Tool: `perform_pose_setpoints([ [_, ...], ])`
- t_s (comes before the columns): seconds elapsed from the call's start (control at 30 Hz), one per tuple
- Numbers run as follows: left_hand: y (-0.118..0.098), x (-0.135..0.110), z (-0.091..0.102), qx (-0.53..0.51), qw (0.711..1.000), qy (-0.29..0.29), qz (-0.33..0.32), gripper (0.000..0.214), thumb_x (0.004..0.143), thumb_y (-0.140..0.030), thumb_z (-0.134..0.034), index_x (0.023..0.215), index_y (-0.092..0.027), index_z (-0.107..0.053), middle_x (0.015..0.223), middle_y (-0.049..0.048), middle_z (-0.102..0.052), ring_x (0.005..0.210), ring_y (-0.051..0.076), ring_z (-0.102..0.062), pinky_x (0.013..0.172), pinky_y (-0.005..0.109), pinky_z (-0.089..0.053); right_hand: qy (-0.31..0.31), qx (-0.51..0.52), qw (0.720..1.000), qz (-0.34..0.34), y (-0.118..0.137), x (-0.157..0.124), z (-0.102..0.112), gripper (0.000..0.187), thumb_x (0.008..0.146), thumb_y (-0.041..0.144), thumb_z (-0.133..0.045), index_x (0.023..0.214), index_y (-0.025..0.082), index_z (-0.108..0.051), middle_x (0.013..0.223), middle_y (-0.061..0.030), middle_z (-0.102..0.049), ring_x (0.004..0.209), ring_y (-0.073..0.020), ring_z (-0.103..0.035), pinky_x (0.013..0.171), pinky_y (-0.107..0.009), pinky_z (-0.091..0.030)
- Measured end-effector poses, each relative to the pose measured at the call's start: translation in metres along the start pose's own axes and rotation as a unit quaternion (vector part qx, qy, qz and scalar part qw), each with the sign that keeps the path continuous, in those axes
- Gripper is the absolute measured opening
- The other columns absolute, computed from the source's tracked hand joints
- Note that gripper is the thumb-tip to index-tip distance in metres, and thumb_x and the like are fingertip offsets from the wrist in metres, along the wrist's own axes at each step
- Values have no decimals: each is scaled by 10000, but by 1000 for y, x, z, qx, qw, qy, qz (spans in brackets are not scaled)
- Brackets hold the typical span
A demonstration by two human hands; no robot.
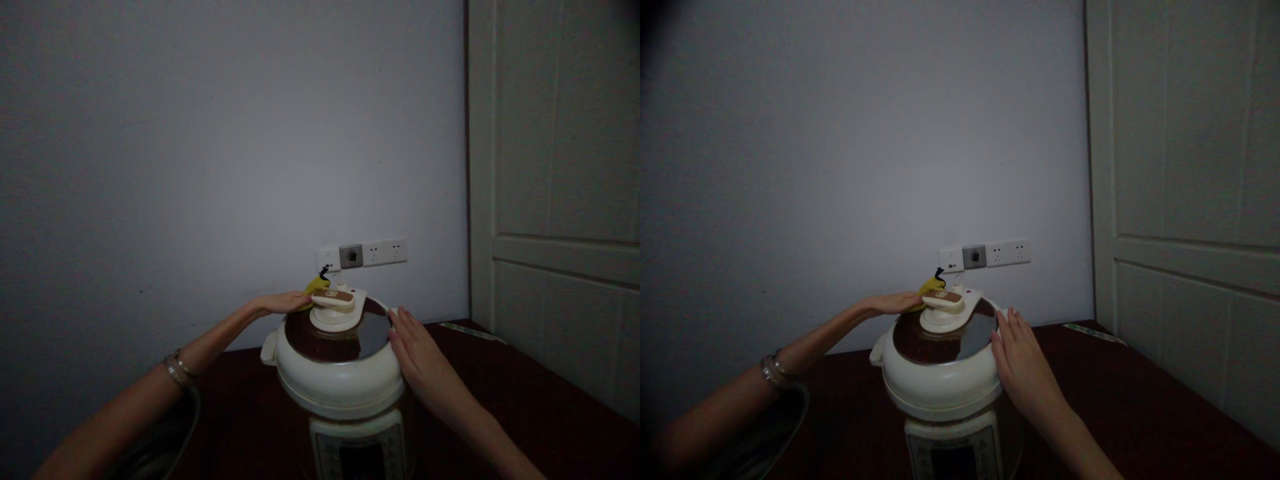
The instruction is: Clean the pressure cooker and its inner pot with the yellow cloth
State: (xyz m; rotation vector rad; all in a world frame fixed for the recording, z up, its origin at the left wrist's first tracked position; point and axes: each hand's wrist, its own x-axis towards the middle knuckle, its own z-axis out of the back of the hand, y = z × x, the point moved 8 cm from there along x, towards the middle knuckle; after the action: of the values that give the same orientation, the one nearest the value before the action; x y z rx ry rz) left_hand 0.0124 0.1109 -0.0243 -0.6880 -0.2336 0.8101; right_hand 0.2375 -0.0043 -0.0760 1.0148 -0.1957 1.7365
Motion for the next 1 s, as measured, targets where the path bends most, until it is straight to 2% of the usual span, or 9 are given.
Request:
perform_pose_setpoints([
  [0.17, 12, 35, 4, -18, 999, -34, -20, 708, 776, -720, -413, 1175, -155, -568, 1305, 112, -547, 1201, 248, -467, 1051, 379, -296, -10, -2, 1000, 7, 0, 0, 1, 625, 941, 428, -204, 1292, 5, -501, 1385, -222, -434, 1330, -289, -349, 1098, -499, -291],
  [0.27, 11, 35, 1, -46, 998, -31, -17, 701, 795, -702, -405, 1211, -157, -549, 1308, 109, -547, 1211, 242, -465, 1050, 385, -300, -23, -4, 1000, 7, 0, -1, 2, 598, 944, 421, -218, 1294, 31, -506, 1382, -210, -443, 1325, -286, -359, 1090, -509, -303],
  [0.43, 0, -7, -8, -23, 999, -37, 7, 680, 822, -682, -376, 1218, -155, -541, 1297, 115, -556, 1167, 250, -502, 1030, 398, -337, -25, 2, 1000, -1, -1, -1, 1, 566, 945, 402, -241, 1300, 46, -501, 1384, -204, -444, 1320, -277, -370, 1085, -507, -313],
  [0.5, -8, -29, -12, 0, 997, -69, 18, 640, 852, -645, -352, 1218, -155, -541, 1276, 118, -570, 1149, 251, -517, 1026, 401, -350, -24, 6, 1000, -3, -1, -1, 1, 584, 943, 407, -227, 1289, 29, -507, 1377, -215, -449, 1316, -284, -377, 1083, -511, -316],
  [0.6, -29, -60, -21, 28, 990, -135, -18, 543, 901, -550, -328, 1302, -212, -471, 1362, 81, -502, 1232, 222, -451, 1078, 379, -299, -33, 11, 999, 6, -1, -1, 1, 577, 940, 409, -233, 1288, 43, -511, 1366, -207, -466, 1315, -288, -378, 1081, -525, -315],
  [0.7, -50, -88, -41, 72, 982, -167, -44, 474, 926, -473, -315, 1320, -252, -461, 1405, 48, -454, 1290, 205, -387, 1121, 376, -236, -39, 5, 999, 11, -2, -1, 1, 559, 939, 395, -247, 1297, 51, -503, 1367, -200, -467, 1313, -293, -381, 1075, -533, -321],
  [0.87, -68, -125, -73, 145, 970, -197, 2, 431, 902, -476, -366, 1277, -319, -510, 1437, 15, -408, 1314, 234, -359, 1098, 381, -282, -36, -8, 999, 35, 2, -2, 1, 552, 939, 368, -234, 1277, 35, -517, 1345, -197, -492, 1310, -291, -386, 1070, -521, -339],
  [0.93, -74, -129, -72, 154, 970, -190, 4, 399, 892, -490, -384, 1200, -317, -570, 1366, 30, -492, 1235, 249, -454, 1029, 374, -359, -35, -14, 999, 32, 0, -2, 1, 549, 942, 369, -233, 1272, 41, -525, 1344, -189, -496, 1308, -288, -388, 1068, -512, -349],
  [1.0, -74, -125, -57, 161, 970, -180, 20, 369, 890, -495, -382, 1028, -280, -649, 1106, 60, -654, 1002, 239, -597, 882, 350, -447, -36, -18, 999, 30, -2, -2, 0, 555, 944, 377, -229, 1272, 43, -528, 1349, -188, -491, 1304, -290, -394, 1064, -510, -357],
])
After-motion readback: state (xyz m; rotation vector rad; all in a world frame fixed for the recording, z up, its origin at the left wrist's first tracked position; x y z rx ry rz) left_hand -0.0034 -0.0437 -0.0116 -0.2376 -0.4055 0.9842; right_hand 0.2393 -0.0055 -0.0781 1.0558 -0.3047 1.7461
